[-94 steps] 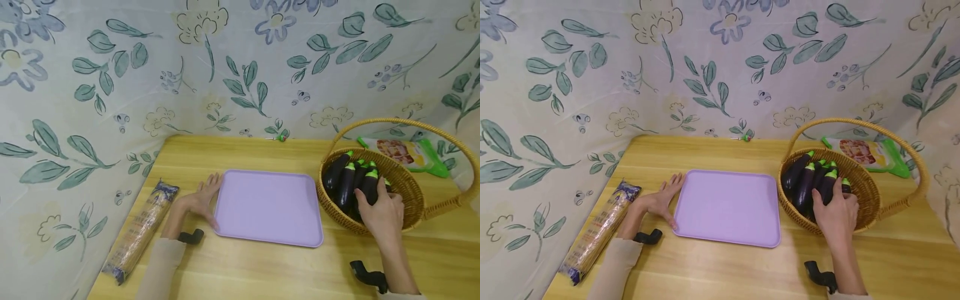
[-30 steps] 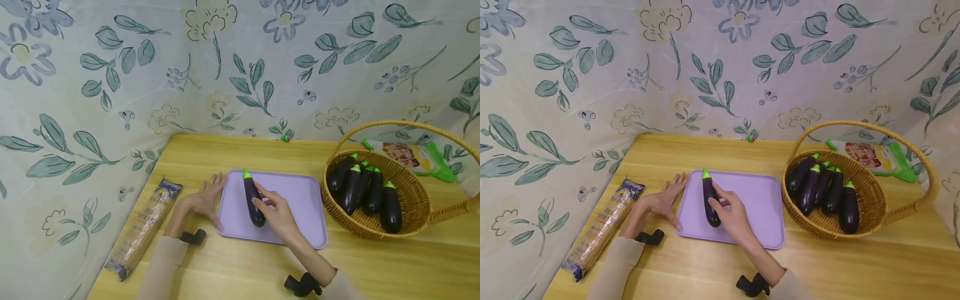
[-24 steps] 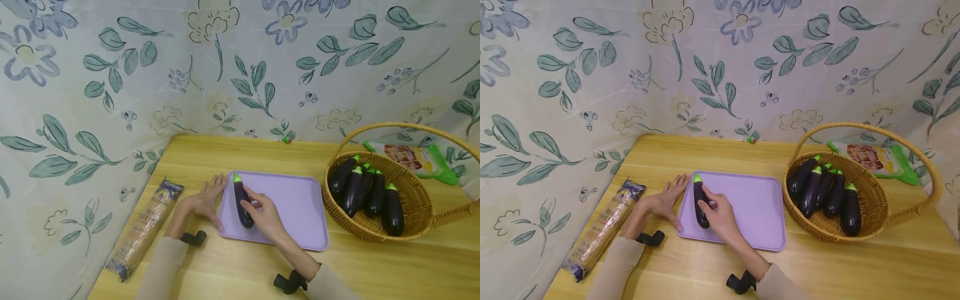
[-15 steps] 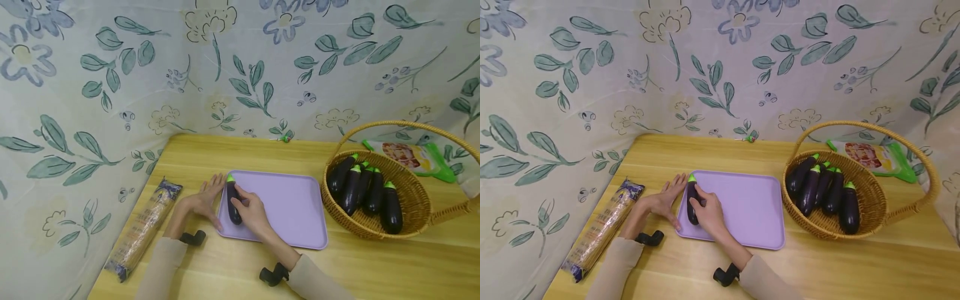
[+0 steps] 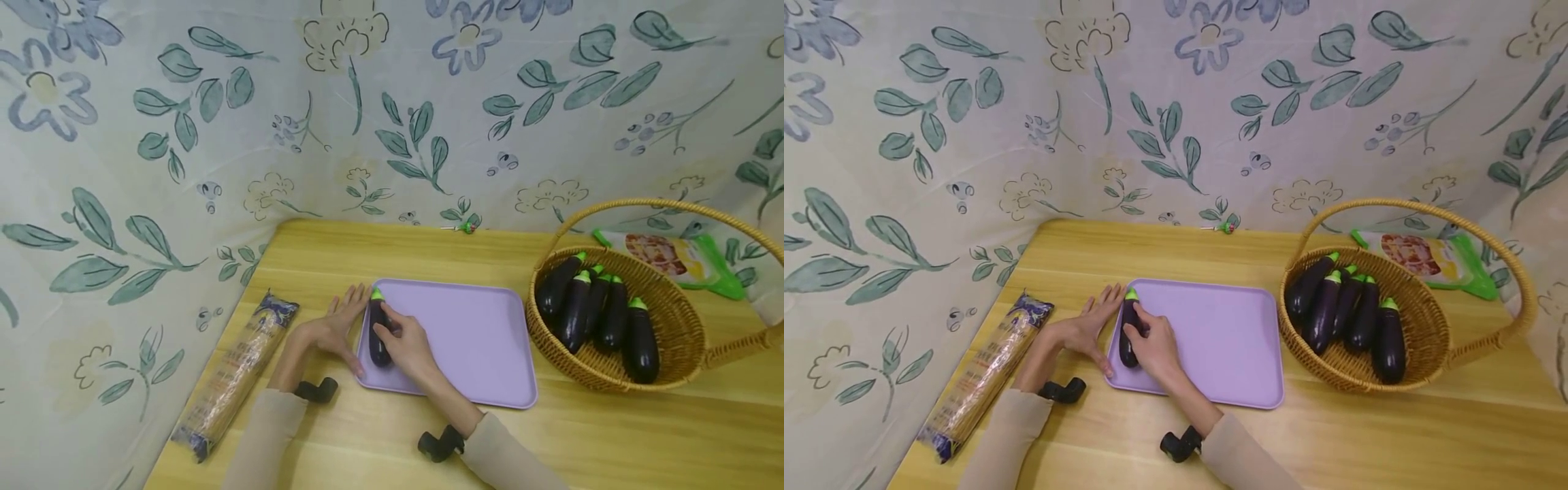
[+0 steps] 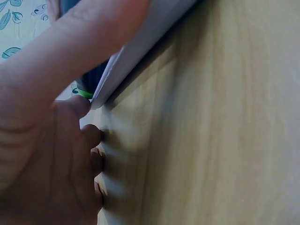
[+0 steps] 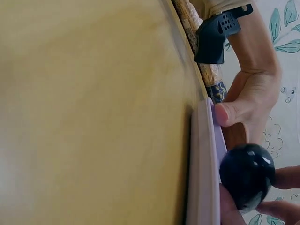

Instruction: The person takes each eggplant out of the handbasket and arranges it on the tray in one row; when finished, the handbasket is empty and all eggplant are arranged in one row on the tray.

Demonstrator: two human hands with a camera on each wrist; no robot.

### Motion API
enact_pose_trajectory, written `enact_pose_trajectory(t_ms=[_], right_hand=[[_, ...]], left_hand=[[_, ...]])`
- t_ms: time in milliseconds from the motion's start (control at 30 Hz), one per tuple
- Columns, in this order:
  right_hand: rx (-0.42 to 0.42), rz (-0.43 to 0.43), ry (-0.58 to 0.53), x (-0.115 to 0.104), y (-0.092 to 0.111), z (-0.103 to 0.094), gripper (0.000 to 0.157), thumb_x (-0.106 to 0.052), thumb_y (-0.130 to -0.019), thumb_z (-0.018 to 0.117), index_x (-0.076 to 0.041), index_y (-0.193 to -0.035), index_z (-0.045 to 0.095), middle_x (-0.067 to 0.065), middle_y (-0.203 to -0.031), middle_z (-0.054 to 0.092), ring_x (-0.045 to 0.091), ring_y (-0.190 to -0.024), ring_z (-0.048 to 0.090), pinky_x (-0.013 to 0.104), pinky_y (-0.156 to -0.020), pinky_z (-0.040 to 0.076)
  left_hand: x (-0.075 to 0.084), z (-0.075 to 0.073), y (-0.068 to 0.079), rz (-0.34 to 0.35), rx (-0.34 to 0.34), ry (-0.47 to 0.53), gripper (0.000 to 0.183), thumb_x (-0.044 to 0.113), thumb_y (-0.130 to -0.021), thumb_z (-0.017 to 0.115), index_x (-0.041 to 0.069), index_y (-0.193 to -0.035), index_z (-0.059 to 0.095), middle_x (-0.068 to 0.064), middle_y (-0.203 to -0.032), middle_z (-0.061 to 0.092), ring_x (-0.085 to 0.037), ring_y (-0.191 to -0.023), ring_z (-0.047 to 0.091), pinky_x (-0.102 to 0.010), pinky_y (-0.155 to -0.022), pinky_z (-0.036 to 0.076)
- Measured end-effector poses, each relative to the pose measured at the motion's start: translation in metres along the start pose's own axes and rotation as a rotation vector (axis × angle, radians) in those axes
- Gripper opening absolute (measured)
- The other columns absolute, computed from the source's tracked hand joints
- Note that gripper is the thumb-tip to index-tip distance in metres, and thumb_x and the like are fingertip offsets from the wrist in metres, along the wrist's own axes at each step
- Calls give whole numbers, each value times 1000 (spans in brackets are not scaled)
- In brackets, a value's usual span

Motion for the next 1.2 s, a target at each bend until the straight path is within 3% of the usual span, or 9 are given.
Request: enact_pose_trajectory(t_ms=[200, 500, 933, 1200], right_hand=[[-74, 39, -4, -2, -1, -1, 56, -16, -100, 67, -2, -151, 49, 18, -92, 73, 17, -58, 66, 21, -49, 54], [-88, 58, -30, -3, -3, -1, 57, -16, -100, 67, -2, -152, 48, 21, -107, 69, 14, -68, 67, 22, -56, 59], [-91, 46, -41, 3, -2, 0, 58, -16, -99, 68, -3, -153, 48, 23, -108, 69, 16, -70, 68, 29, -60, 63], [-87, 30, -40, 7, 0, 0, 59, -17, -99, 68, -5, -153, 48, 22, -108, 69, 15, -72, 68, 27, -58, 63]], left_hand=[[2, -1, 2, 1, 0, 8, 160, 39, -58, 101, 12, -165, -14, -20, -170, -24, -38, -158, -23, -60, -128, -15], [1, -1, 1, -6, -7, -5, 161, 40, -57, 101, 12, -165, -14, -19, -170, -25, -37, -158, -24, -59, -128, -15], [1, 1, 1, -3, -3, -11, 160, 41, -58, 101, 10, -165, -15, -19, -170, -25, -37, -158, -24, -58, -129, -15], [1, 4, 1, 7, 10, -8, 160, 40, -57, 101, 9, -165, -14, -20, -170, -24, -38, -158, -24, -60, -128, -15]])
Point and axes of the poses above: each hand's wrist, its own y-axis away from the middle knuckle, its own z-axis out of the palm, x = y × z, the point moved 2 cm from there along -y, towards the middle knuckle
